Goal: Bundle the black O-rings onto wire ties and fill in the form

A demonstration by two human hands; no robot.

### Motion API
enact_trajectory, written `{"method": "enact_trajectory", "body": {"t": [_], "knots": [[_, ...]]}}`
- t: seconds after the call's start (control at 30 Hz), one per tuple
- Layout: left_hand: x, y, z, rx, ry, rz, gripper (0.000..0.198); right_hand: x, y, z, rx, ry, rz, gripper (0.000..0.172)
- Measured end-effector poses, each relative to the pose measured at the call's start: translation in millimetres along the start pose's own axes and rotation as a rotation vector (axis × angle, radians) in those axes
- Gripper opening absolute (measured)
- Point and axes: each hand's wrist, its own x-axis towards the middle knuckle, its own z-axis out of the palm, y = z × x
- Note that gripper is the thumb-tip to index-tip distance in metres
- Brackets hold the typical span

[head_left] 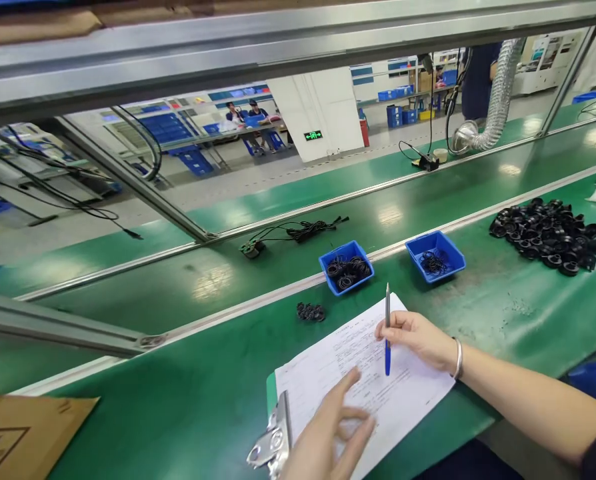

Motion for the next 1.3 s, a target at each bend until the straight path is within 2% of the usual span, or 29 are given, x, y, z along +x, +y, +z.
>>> {"method": "enact_trajectory", "body": {"t": [0.07, 0.1, 0.2, 0.33, 0.43, 0.5, 0.57, 0.63, 0.67, 0.7, 0.73, 0.8, 0.83, 0.9, 0.93, 1.0, 1.17, 1.3], "knots": [[33, 18, 24.2, -0.09, -0.15, -0.014, 0.034, -4, -1, 1, 0.079, 0.001, -0.007, 0.039], [47, 25, 33.8, -0.09, -0.158, -0.029, 0.027, -5, -3, 0, 0.111, -0.002, 0.002, 0.04], [73, 39, 46.1, -0.214, -0.148, -0.032, 0.038, -8, -9, 1, 0.178, 0.066, -0.013, 0.042], [77, 42, 36.3, -0.668, -0.407, -0.167, 0.045, -13, -16, 12, 0.199, 0.193, -0.128, 0.04], [75, 44, 33.1, -0.974, -0.494, -0.256, 0.044, -15, -20, 19, 0.276, 0.237, -0.138, 0.04], [71, 44, 35.7, -1.124, -0.54, -0.282, 0.044, -14, -24, 13, 0.3, 0.291, -0.126, 0.04], [63, 41, 38.6, -1.186, -0.639, -0.291, 0.047, -10, -33, -1, 0.318, 0.419, -0.143, 0.041], [53, 37, 38.5, -1.084, -0.693, -0.277, 0.049, -6, -43, -17, 0.339, 0.598, -0.232, 0.038], [48, 34, 36.7, -0.969, -0.645, -0.256, 0.049, -4, -47, -23, 0.313, 0.631, -0.288, 0.034], [44, 32, 33.6, -0.821, -0.535, -0.223, 0.049, -3, -50, -26, 0.263, 0.611, -0.313, 0.031], [41, 30, 29.5, -0.657, -0.384, -0.179, 0.047, -3, -51, -25, 0.193, 0.537, -0.298, 0.028], [40, 28, 18.6, -0.343, -0.078, -0.086, 0.038, -7, -47, -17, -0.007, 0.284, -0.206, 0.027], [40, 26, 12.6, -0.212, 0.036, -0.046, 0.033, -10, -44, -11, -0.147, 0.146, -0.167, 0.027], [42, 22, 1.0, -0.019, 0.143, 0.009, 0.026, -18, -36, 0, -0.498, -0.051, -0.186, 0.025], [41, 20, -4.0, 0.048, 0.155, 0.022, 0.024, -22, -33, 4, -0.644, -0.091, -0.234, 0.024], [40, 14, -10.9, 0.145, 0.148, 0.032, 0.022, -27, -30, 5, -0.796, -0.115, -0.307, 0.023], [35, 4, -16.0, 0.328, 0.157, 0.074, 0.02, -30, -30, 0, -0.847, -0.137, -0.344, 0.023], [37, 3, -16.9, 0.549, 0.09, 0.187, 0.023, -29, -29, 0, -0.934, -0.182, -0.328, 0.028]]}}
